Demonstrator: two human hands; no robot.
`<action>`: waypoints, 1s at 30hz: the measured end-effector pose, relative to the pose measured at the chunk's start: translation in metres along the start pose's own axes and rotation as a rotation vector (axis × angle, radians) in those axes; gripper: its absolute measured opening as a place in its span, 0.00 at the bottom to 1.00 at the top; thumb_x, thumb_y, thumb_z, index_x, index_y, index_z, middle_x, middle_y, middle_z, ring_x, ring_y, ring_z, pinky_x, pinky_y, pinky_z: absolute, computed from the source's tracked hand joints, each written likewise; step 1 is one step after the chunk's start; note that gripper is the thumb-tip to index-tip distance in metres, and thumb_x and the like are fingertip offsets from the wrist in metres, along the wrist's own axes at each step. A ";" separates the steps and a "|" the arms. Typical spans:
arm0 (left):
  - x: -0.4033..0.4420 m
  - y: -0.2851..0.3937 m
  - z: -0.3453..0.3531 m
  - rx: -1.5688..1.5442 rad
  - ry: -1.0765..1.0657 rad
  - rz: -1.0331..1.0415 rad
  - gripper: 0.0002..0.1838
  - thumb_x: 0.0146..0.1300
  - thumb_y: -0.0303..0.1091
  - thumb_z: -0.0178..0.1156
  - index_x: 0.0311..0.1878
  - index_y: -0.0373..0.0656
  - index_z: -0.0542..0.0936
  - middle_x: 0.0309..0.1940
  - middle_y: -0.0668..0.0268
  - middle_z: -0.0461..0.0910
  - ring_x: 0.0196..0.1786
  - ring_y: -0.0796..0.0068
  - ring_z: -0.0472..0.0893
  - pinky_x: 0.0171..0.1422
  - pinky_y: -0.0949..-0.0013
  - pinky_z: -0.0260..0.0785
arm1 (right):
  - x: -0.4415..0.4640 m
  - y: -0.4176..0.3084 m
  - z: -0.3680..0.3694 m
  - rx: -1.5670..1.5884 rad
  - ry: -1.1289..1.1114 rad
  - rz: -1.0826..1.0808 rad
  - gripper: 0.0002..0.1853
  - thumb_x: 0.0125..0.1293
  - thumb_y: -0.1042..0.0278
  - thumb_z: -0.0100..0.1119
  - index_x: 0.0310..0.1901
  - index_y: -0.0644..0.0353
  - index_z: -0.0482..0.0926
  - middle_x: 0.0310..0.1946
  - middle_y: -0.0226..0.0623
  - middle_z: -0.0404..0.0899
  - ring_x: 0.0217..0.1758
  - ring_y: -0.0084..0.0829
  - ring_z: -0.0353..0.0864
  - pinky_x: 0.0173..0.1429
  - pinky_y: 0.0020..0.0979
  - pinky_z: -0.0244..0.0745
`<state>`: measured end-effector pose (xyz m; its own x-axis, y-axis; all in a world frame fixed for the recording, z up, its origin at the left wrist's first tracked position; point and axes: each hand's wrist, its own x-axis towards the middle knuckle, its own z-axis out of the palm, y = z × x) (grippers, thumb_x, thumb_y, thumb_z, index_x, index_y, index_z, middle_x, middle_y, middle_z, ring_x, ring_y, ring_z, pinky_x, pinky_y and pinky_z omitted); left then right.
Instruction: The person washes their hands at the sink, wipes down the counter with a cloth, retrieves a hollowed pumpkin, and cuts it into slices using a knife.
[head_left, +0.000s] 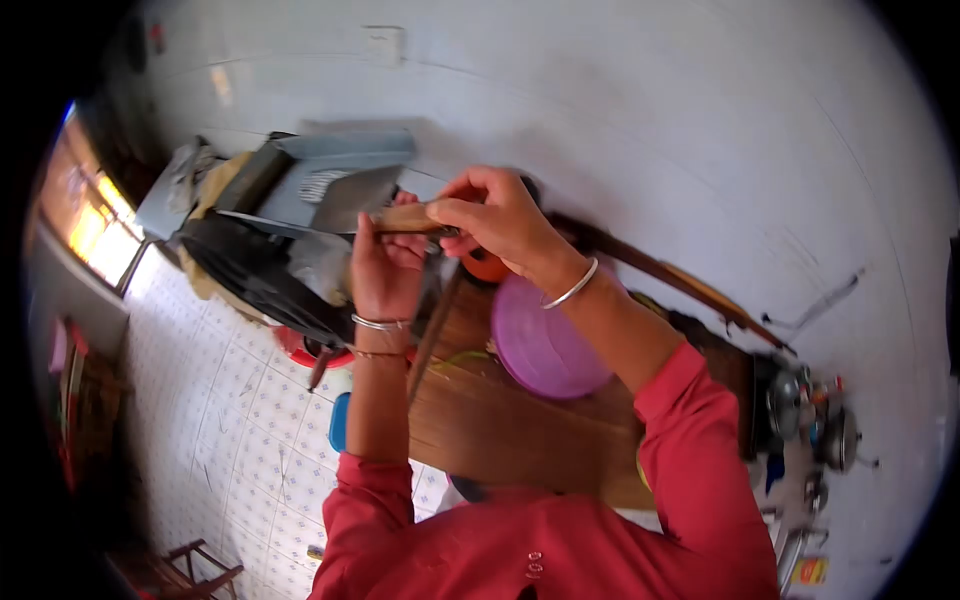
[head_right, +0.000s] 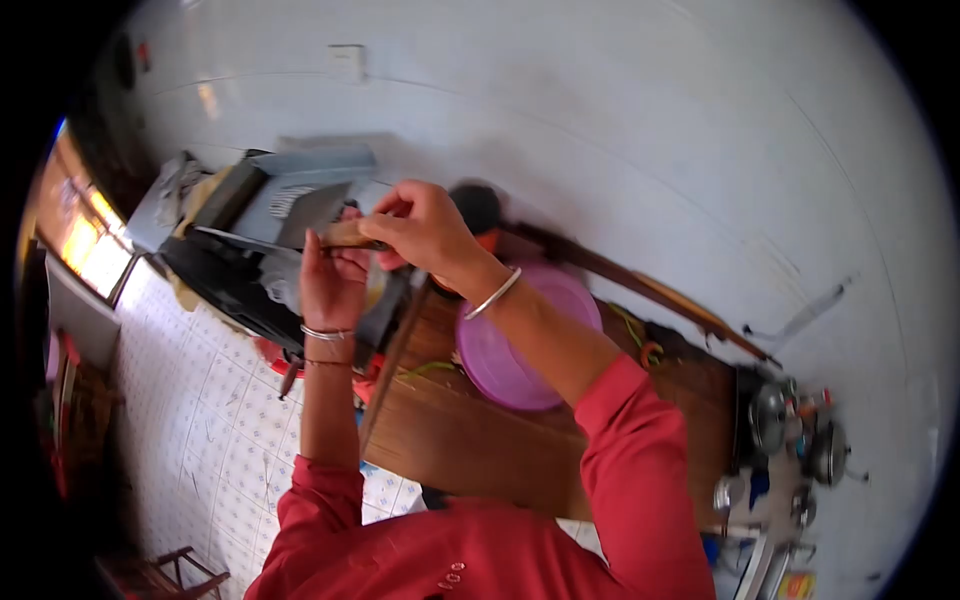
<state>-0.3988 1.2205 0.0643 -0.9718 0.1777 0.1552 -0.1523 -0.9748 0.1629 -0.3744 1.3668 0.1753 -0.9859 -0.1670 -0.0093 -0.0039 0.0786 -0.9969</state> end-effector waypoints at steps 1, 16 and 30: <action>0.000 -0.012 -0.006 0.017 -0.018 -0.032 0.23 0.72 0.43 0.47 0.58 0.32 0.68 0.56 0.54 0.74 0.60 0.63 0.74 0.64 0.60 0.67 | -0.018 -0.003 -0.012 -0.049 -0.017 -0.046 0.11 0.60 0.70 0.62 0.38 0.68 0.75 0.30 0.37 0.77 0.27 0.21 0.79 0.28 0.23 0.80; -0.182 -0.282 0.074 0.646 -0.185 -0.419 0.18 0.69 0.30 0.54 0.60 0.39 0.68 0.52 0.60 0.76 0.54 0.70 0.76 0.59 0.68 0.68 | -0.311 0.071 -0.162 -1.164 0.402 -0.124 0.41 0.49 0.77 0.63 0.67 0.48 0.59 0.51 0.44 0.71 0.41 0.47 0.79 0.39 0.41 0.75; -0.381 -0.440 -0.087 1.132 0.167 -0.933 0.36 0.60 0.31 0.63 0.68 0.41 0.55 0.62 0.61 0.66 0.63 0.70 0.68 0.64 0.67 0.64 | -0.627 0.167 -0.323 -0.144 0.792 -0.064 0.22 0.55 0.80 0.58 0.54 0.63 0.70 0.28 0.30 0.77 0.26 0.21 0.78 0.27 0.26 0.70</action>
<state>0.0229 1.5699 -0.1516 -0.6244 0.5740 -0.5298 -0.5782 0.1164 0.8075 0.1887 1.8018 0.0401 -0.8082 0.5668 0.1598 -0.0330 0.2272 -0.9733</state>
